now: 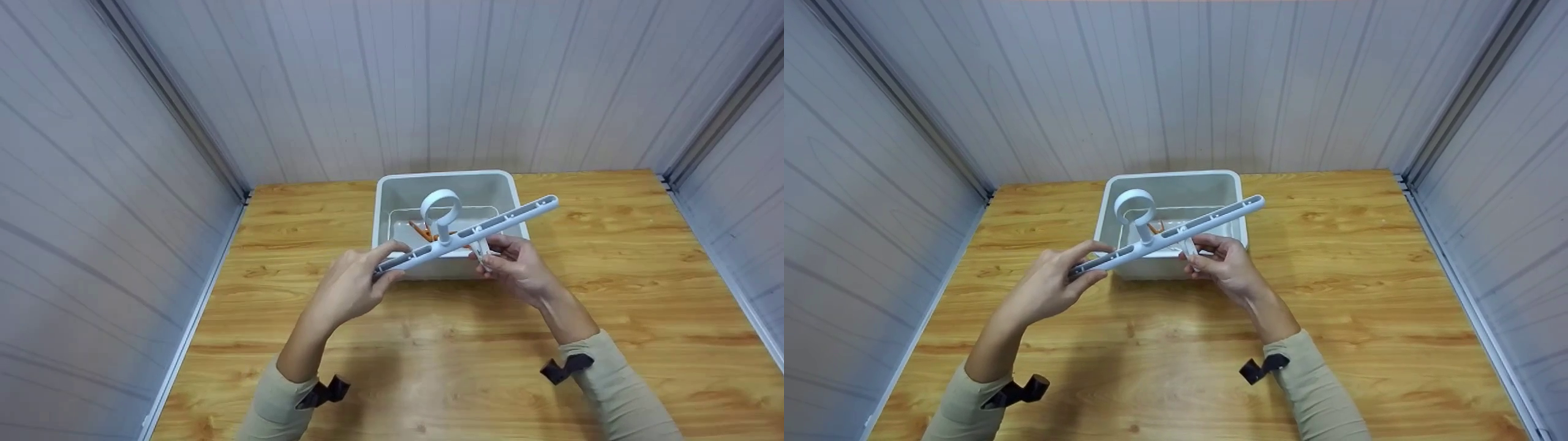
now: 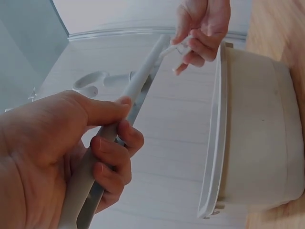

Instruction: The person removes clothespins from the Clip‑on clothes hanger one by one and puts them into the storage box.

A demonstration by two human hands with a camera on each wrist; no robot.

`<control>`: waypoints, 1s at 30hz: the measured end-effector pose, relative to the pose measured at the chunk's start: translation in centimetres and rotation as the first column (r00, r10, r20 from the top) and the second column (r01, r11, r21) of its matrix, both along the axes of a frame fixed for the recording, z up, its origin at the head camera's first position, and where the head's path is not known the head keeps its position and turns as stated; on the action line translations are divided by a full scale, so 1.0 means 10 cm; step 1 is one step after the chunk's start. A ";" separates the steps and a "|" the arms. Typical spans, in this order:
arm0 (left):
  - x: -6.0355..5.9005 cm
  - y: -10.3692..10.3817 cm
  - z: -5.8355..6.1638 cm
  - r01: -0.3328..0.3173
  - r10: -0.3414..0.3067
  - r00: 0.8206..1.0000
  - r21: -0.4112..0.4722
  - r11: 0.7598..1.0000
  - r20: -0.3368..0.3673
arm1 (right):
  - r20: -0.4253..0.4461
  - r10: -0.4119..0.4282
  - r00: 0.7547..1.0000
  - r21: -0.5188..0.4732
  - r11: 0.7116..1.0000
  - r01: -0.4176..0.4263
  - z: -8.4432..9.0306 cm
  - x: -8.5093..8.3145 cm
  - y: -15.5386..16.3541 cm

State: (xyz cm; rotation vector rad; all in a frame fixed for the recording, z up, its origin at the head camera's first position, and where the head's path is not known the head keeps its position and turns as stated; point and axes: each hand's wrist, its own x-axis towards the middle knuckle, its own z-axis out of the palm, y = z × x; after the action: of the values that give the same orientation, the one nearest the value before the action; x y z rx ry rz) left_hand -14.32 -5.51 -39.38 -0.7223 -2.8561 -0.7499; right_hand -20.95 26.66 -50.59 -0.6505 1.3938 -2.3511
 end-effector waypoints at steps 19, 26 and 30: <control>0.03 0.07 -0.05 -0.067 0.067 0.997 -0.013 0.998 0.037 | 0.044 -0.056 0.997 0.065 0.996 0.054 0.06 0.03 0.02; -0.05 -0.01 -0.11 -0.018 -0.003 0.988 0.133 0.991 0.157 | -0.020 -0.093 0.995 0.067 0.993 0.094 0.06 0.02 0.00; -0.09 -0.04 -0.14 -0.007 -0.045 0.971 0.218 0.976 0.233 | -0.051 -0.095 0.994 0.080 0.992 0.098 0.06 0.01 0.00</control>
State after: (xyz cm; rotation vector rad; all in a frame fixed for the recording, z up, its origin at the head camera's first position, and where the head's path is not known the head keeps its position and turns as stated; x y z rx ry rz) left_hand -15.27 -5.86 -40.76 -0.6706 -2.9067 -1.2065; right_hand -20.84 26.70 -49.95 -0.6318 1.5671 -2.3508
